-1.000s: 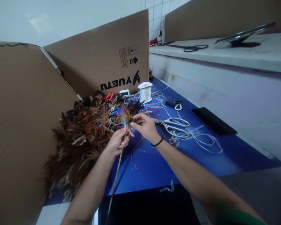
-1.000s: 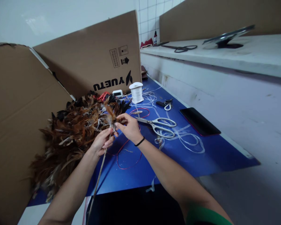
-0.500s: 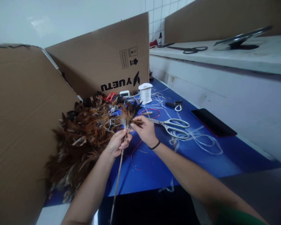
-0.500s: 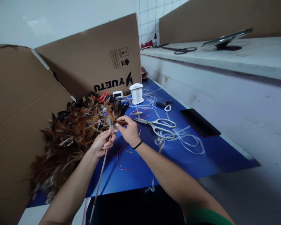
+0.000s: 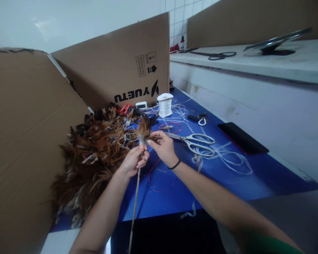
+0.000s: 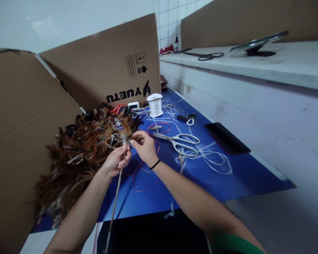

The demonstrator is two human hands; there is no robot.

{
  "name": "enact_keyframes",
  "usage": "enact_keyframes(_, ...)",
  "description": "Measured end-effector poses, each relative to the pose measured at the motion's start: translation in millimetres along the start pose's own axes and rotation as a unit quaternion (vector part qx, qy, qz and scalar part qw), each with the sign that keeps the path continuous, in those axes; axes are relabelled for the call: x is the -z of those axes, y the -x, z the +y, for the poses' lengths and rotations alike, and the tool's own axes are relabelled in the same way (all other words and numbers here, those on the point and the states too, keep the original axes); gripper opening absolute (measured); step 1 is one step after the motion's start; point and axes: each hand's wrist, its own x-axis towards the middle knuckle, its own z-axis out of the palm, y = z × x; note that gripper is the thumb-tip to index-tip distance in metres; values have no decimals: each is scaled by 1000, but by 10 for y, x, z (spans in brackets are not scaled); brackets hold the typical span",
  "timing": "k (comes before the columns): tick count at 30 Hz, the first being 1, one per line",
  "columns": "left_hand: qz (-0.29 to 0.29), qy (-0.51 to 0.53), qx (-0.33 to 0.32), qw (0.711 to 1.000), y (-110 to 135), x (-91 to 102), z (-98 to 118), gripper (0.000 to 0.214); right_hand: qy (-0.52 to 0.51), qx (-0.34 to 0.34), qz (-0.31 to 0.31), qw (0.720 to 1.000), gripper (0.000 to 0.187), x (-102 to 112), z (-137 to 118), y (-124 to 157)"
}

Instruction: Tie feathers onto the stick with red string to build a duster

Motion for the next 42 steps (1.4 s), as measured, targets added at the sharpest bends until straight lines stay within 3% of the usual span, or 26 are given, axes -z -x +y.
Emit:
enact_keyframes(4, 31, -20, -14, 999, -10, -2, -2, 32, -32, -77, 30, 996, 31, -12, -28, 4)
enact_keyframes(9, 38, -50, -19, 998, -6, -17, -16, 36, -3, -136, -38, 990, 26, -24, -65, 4)
enact_keyframes(24, 15, -50, 5, 999, 1, 13, -2, 34, -88, -186, -54, 977, 22, -18, -70, 27)
enact_keyframes(31, 19, -49, 3, 999, -7, 29, -32, 32, -145, -246, -80, 955, 27, -20, -17, 29)
enact_keyframes(38, 13, -60, 4, 998, 6, 33, -23, 33, -211, -277, -167, 922, 30, 27, 41, 14)
enact_keyframes(42, 4, -60, 1, 998, 16, 17, -25, 32, -212, -280, -183, 918, 28, 58, 77, 7)
